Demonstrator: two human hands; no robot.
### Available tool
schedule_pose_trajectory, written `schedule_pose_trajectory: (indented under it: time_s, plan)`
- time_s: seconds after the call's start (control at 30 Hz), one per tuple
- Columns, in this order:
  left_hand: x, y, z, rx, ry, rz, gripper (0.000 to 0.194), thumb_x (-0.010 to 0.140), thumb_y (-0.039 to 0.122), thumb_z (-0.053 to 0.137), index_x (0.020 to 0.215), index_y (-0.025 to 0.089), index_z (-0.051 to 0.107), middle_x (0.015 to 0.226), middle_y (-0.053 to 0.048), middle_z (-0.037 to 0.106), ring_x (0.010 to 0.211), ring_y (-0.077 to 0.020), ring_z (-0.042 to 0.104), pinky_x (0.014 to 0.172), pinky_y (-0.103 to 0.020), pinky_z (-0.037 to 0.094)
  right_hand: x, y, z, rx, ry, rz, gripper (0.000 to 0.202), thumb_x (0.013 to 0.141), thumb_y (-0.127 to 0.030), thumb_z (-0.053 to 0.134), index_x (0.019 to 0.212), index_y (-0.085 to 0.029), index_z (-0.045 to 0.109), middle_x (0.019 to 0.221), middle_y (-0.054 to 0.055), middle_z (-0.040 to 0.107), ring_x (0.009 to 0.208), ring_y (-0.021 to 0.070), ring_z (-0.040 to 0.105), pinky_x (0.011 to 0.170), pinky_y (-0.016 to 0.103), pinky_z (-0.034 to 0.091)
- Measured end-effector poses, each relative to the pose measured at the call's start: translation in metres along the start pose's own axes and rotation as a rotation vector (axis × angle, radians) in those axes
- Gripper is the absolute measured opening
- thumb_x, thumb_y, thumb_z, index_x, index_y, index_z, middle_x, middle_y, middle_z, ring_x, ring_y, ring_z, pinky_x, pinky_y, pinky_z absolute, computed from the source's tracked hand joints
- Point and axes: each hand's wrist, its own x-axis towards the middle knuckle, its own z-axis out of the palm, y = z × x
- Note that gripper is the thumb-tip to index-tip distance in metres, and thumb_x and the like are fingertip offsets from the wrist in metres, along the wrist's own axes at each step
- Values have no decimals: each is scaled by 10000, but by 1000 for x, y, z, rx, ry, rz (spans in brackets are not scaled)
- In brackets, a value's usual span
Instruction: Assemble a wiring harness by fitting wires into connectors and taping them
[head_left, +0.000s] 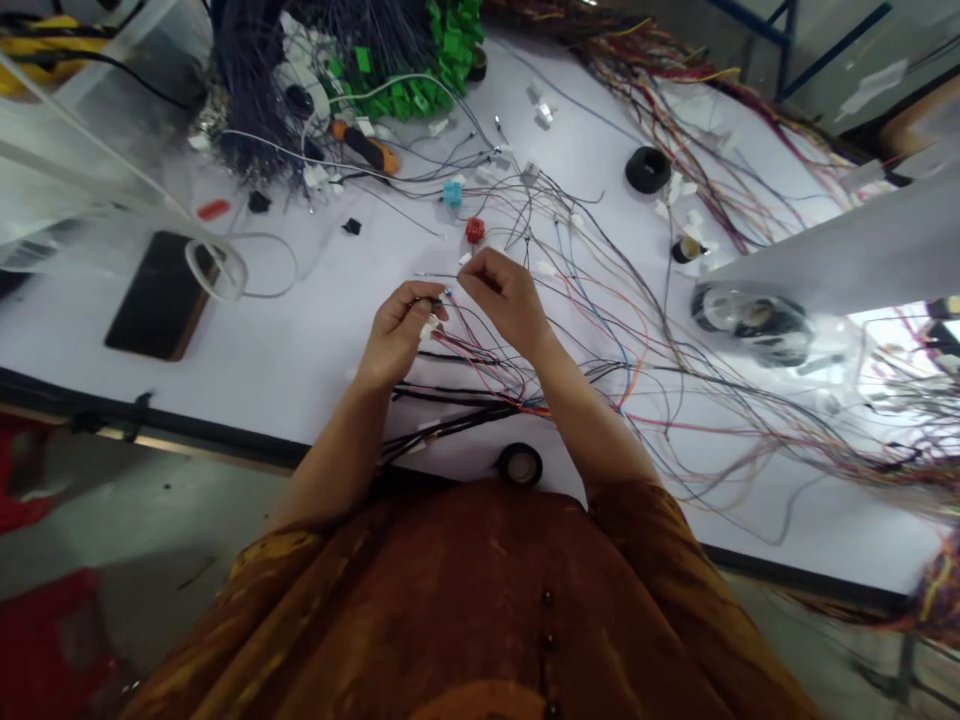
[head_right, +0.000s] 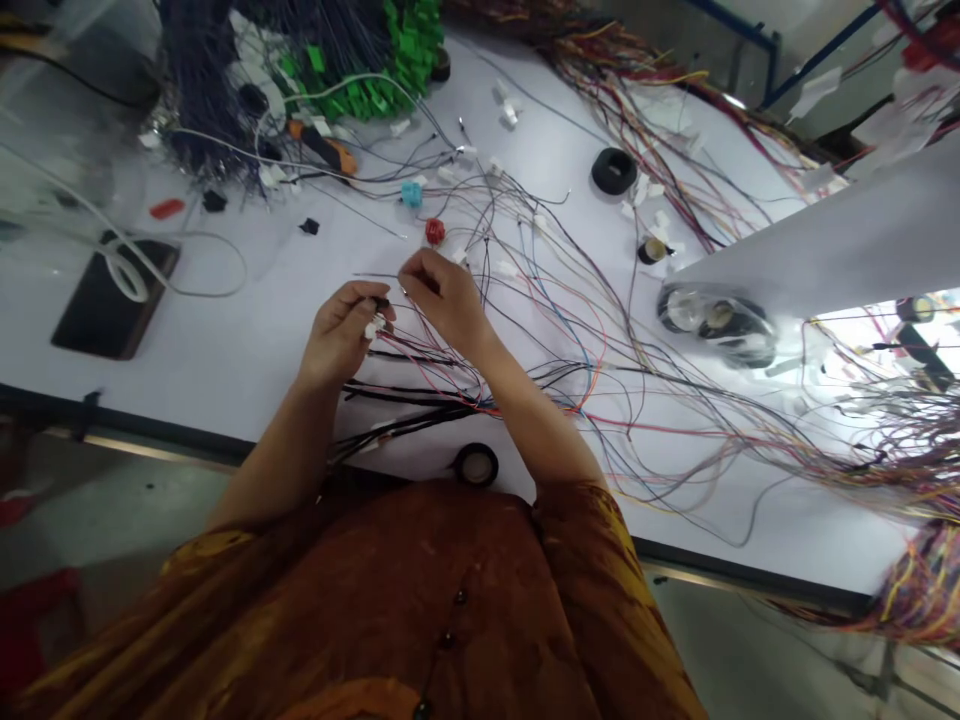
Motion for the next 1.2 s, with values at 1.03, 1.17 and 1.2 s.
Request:
schedule_pose_trajectory:
  time_s: [1.03, 1.17, 1.2]
  plan:
    - [-1, -1, 9, -73, 87, 106, 390, 776, 482, 838, 1073, 275, 691, 980, -24, 717, 872, -151, 686, 756, -271, 562, -42, 8, 15, -127, 226, 72, 269, 914, -346, 597, 696, -193, 558, 600, -49, 447, 590, 93, 396, 614, 262, 353]
    - [-2, 0, 9, -39, 86, 82, 380, 769, 467, 844, 1062, 277, 694, 976, -23, 725, 877, -157, 685, 769, -279, 568, -41, 9, 19, -109, 224, 118, 278, 910, -351, 587, 682, -196, 551, 594, -49, 438, 591, 94, 389, 620, 265, 353]
    - [-2, -1, 9, -35, 80, 79, 372, 772, 457, 842, 1062, 277, 694, 977, -23, 726, 879, -157, 684, 779, -283, 569, -41, 10, 21, -99, 220, 126, 279, 908, -356, 591, 684, -195, 558, 594, -49, 439, 591, 95, 387, 614, 265, 348]
